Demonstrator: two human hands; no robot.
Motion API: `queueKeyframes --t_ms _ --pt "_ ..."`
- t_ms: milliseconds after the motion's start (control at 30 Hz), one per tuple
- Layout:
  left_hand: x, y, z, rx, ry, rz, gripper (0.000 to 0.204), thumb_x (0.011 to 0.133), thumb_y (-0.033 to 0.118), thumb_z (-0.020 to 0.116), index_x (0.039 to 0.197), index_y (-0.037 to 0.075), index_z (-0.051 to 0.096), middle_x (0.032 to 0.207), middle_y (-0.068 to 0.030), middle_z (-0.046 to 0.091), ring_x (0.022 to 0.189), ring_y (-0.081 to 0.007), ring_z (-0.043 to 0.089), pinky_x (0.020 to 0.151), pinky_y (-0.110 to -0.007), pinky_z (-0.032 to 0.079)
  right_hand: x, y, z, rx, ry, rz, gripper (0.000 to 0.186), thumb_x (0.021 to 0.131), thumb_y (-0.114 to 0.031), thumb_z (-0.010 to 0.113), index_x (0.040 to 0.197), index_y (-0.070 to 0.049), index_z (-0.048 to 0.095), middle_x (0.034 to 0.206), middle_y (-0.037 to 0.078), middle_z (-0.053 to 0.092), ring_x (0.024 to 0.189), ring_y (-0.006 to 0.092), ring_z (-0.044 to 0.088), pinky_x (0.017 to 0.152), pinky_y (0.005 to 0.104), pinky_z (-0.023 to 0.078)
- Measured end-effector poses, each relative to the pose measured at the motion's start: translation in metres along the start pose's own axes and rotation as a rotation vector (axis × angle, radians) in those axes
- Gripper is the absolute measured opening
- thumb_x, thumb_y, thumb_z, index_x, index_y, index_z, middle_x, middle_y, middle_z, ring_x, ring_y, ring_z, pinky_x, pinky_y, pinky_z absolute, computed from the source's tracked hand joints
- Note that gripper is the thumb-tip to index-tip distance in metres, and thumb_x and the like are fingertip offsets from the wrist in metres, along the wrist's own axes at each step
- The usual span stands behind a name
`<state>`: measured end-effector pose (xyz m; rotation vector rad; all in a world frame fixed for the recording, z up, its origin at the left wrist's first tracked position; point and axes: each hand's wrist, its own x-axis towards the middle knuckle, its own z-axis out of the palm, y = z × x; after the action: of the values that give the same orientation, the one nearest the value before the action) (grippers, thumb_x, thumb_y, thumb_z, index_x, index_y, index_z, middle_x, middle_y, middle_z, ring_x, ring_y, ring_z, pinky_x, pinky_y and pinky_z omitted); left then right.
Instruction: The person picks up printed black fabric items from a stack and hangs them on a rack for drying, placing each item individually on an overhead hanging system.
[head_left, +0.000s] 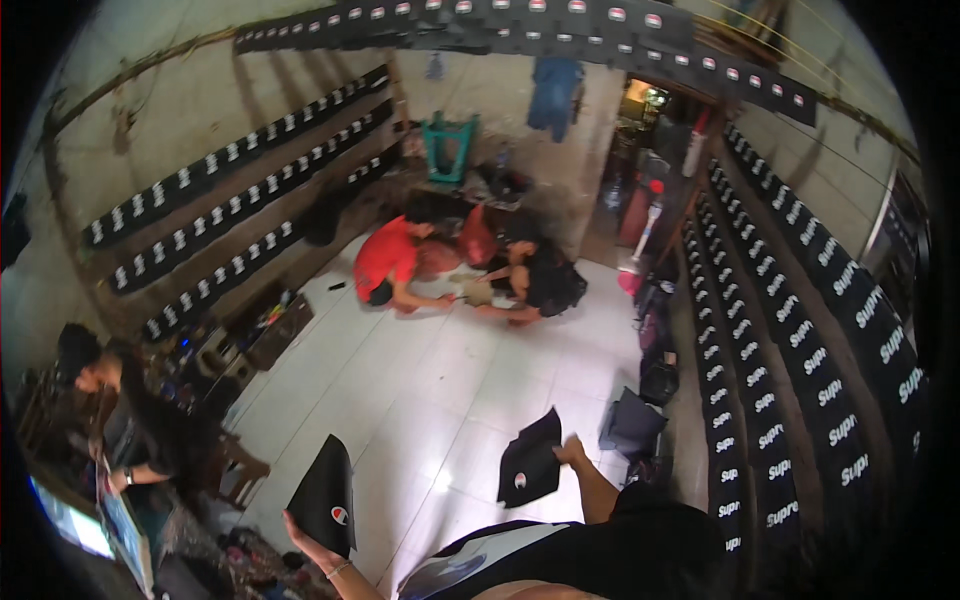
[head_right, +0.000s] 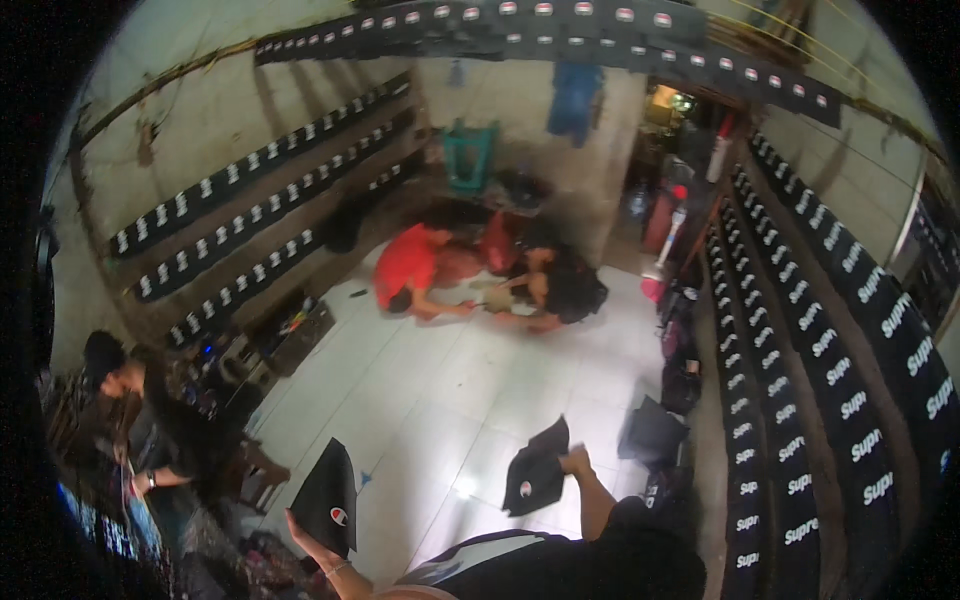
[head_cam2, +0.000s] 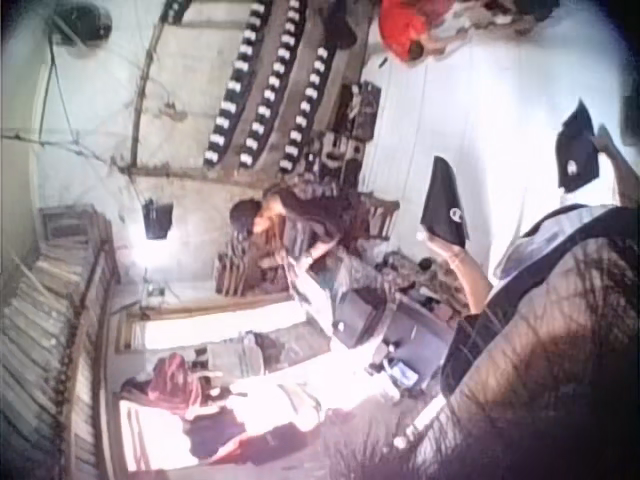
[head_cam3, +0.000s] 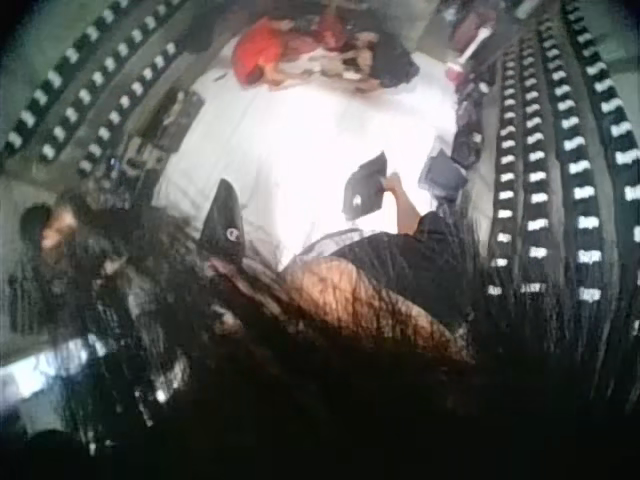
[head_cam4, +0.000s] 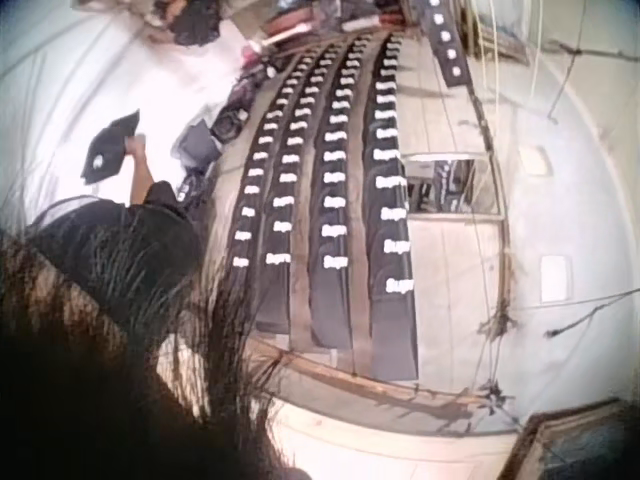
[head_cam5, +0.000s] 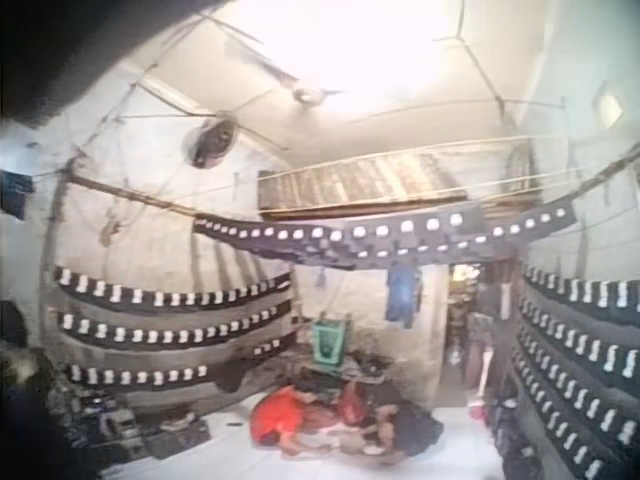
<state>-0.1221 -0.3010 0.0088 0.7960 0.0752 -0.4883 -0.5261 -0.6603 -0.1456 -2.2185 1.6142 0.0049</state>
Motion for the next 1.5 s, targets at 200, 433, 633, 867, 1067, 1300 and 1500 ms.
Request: queueKeyframes --t_ms 200,433,633,867,1067,1300,1500 --pt "-0.002 -0.110 0.104 -0.114 -0.215 -0.224 0.048 0.088 0.038 0.046 0.112 -0.002 0.052 0.109 -0.0129 0.058 0.094 -0.0257 0.058 0.085 -0.035 0.047 -0.096 0.257 0.069 0.794 -0.128 1.128 0.030 0.073 -0.021 0.064 0.086 0.006 0.063 0.084 0.020 0.064 0.075 0.0311 0.064 0.065 0.0400 0.052" --pt "-0.012 -0.186 0.208 0.143 -0.357 -0.390 0.050 0.086 0.041 0.047 0.107 -0.003 0.055 0.101 -0.0139 0.061 0.089 -0.0262 0.060 0.081 -0.035 0.048 -0.104 0.328 0.026 0.756 0.640 1.305 0.030 0.073 -0.021 0.065 0.090 0.004 0.062 0.082 0.019 0.064 0.072 0.0302 0.063 0.057 0.0419 0.052" --pt "0.031 -0.271 0.268 0.216 -0.442 -0.524 0.045 0.088 0.041 0.046 0.100 -0.002 0.056 0.095 -0.0135 0.062 0.083 -0.0230 0.061 0.078 -0.032 0.049 -0.039 0.295 -0.086 0.275 0.633 1.063 0.021 0.075 -0.019 0.063 0.081 0.001 0.066 0.081 0.017 0.066 0.075 0.0286 0.065 0.064 0.0372 0.052" --pt "0.087 -0.383 0.358 0.373 -0.462 -0.667 0.046 0.090 0.043 0.044 0.093 -0.002 0.055 0.088 -0.0142 0.062 0.074 -0.0246 0.063 0.070 -0.036 0.052 0.063 0.268 -0.268 0.543 0.511 0.359 0.026 0.077 -0.023 0.065 0.067 0.000 0.058 0.053 0.008 0.049 0.050 0.0193 0.047 0.048 0.0344 0.036" --pt "0.108 -0.433 0.425 0.305 -0.471 -0.657 0.040 0.092 0.039 0.043 0.091 -0.001 0.050 0.085 -0.0152 0.061 0.071 -0.0264 0.063 0.067 -0.039 0.052 0.118 0.180 -0.503 0.422 0.371 -0.168 0.020 0.078 -0.014 0.063 0.065 0.001 0.057 0.055 -0.007 0.044 0.053 0.0028 0.038 0.046 0.0264 0.030" --pt "0.133 -0.491 0.460 0.051 -0.469 -0.716 0.036 0.093 0.032 0.039 0.093 -0.002 0.050 0.086 -0.0173 0.061 0.076 -0.0278 0.063 0.071 -0.041 0.052 0.140 0.052 -0.774 0.345 0.716 -0.574 0.020 0.074 -0.009 0.067 0.060 -0.010 0.052 0.060 -0.006 0.049 0.056 0.0040 0.046 0.051 0.0211 0.039" --pt "0.091 -0.528 0.508 -0.083 -0.343 -0.496 0.033 0.094 0.031 0.038 0.089 0.000 0.048 0.087 -0.0178 0.061 0.074 -0.0292 0.063 0.068 -0.040 0.053 0.200 0.071 -1.043 0.690 0.898 -1.109 0.036 0.083 -0.011 0.062 0.110 0.008 0.049 0.105 0.011 0.057 0.093 0.0127 0.056 0.075 0.0218 0.047"
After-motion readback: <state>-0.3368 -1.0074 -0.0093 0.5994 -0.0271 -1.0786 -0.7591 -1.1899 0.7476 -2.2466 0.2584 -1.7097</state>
